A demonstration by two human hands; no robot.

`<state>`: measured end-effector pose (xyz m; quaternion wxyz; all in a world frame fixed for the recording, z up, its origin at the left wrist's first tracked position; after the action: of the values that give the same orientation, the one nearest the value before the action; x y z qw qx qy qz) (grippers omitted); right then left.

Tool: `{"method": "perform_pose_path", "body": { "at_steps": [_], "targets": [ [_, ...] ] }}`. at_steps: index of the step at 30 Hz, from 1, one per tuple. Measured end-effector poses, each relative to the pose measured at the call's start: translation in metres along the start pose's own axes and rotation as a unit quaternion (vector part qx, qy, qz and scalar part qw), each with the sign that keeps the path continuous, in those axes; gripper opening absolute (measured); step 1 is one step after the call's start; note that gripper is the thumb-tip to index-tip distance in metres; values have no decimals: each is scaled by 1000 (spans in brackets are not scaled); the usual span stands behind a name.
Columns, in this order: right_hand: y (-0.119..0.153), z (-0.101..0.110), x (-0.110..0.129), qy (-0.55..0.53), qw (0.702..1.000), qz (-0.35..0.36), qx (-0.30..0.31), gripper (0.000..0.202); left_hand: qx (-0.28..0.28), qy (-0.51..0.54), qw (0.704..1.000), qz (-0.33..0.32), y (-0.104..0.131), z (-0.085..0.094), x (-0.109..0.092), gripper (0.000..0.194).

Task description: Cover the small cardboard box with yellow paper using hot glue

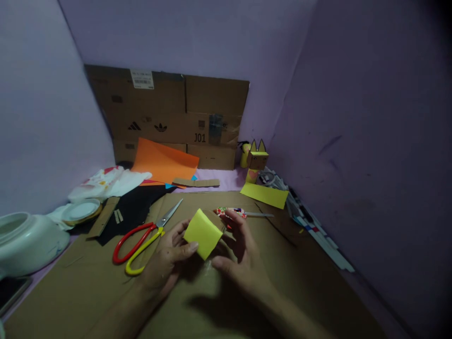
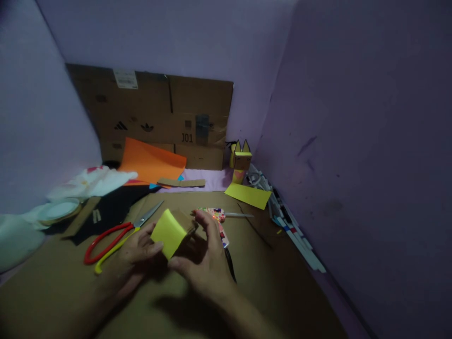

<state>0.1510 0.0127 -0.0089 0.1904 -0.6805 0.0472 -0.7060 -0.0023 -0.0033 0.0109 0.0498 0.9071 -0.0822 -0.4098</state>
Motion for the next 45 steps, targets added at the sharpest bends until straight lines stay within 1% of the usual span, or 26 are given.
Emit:
{"method": "perform_pose_path", "body": {
  "at_steps": [2, 3, 6, 8, 10, 12, 16, 18, 21, 23, 26, 30, 33, 36, 38, 40, 41, 42, 43, 44, 45],
  "targets": [
    [-1, 0, -2, -51, 998, -34, 13, 75, -1, -11, 1000, -13, -2, 4, 1, 65],
    [-2, -1, -2, -49, 998, -43, 16, 73, -4, -20, 1000, -21, -4, 6, 2, 67],
    [-3, 0, -3, 7, 999, -52, 11, 73, -2, -38, 999, -37, -6, 9, 6, 72],
    [-4, 1, -1, 37, 998, -51, 3, 71, 11, -43, 999, -28, -5, 7, 8, 72],
    [-4, 2, 2, 40, 997, -60, 1, 67, 33, -46, 998, -9, -3, 3, 7, 70],
    [-3, 1, 4, 34, 997, -75, 11, 66, 40, -47, 998, 4, 0, -1, 6, 66],
    [0, -1, 4, 24, 991, -116, 54, 72, 7, -72, 997, -7, 1, 1, 2, 52],
    [1, -2, 2, 34, 991, -109, 66, 73, 15, -89, 996, -17, 0, 3, 1, 48],
    [1, 0, 0, 42, 995, -63, 68, 74, 35, -98, 994, -24, 0, 4, 2, 47],
    [1, 1, -1, 19, 996, -54, 68, 73, 36, -104, 993, -30, 0, 3, 2, 48],
    [0, 1, 0, -24, 995, -77, 65, 68, 34, -126, 991, -35, 0, 3, 4, 50],
    [0, 1, 3, -51, 991, -101, 69, 70, 27, -136, 990, -39, 0, 2, 3, 53],
    [0, 0, 3, -81, 989, -93, 77, 68, 20, -123, 991, -46, -1, 2, 2, 51],
    [-2, -3, 2, -92, 989, -87, 70, 74, 9, -120, 992, -50, -1, 5, 4, 52],
    [-3, -3, 3, -83, 989, -107, 65, 70, 17, -130, 990, -54, -1, 6, 5, 57],
    [-4, -1, 5, -119, 981, -140, 70, 60, 33, -150, 985, -73, -1, 5, 3, 64],
    [-5, 0, 7, -158, 972, -158, 76, 57, 31, -178, 979, -96, 0, 5, -1, 66],
    [-5, 2, 9, -205, 960, -175, 80, 55, 17, -226, 966, -125, 0, 5, -7, 66],
    [-6, 4, 11, -251, 945, -193, 79, 53, -10, -293, 943, -158, 1, 5, -14, 65],
    [-7, 7, 12, -290, 931, -211, 75, 51, -49, -378, 905, -188, 1, 7, -23, 61],
    [-8, 9, 13, -319, 917, -227, 71, 48, -88, -469, 856, -200, 1, 10, -32, 56]
  ]
}}
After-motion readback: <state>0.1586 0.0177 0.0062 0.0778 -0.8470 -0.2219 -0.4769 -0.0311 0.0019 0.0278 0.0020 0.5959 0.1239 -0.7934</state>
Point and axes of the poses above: each hand's wrist, its own y-axis away from the middle knuckle, its own z-axis out of the back of the hand, x = y × z, the point moved 2 cm from there along -y, towards the middle knuckle, and after that the axes turned 14 degrees about y, right-handed, at the moved point
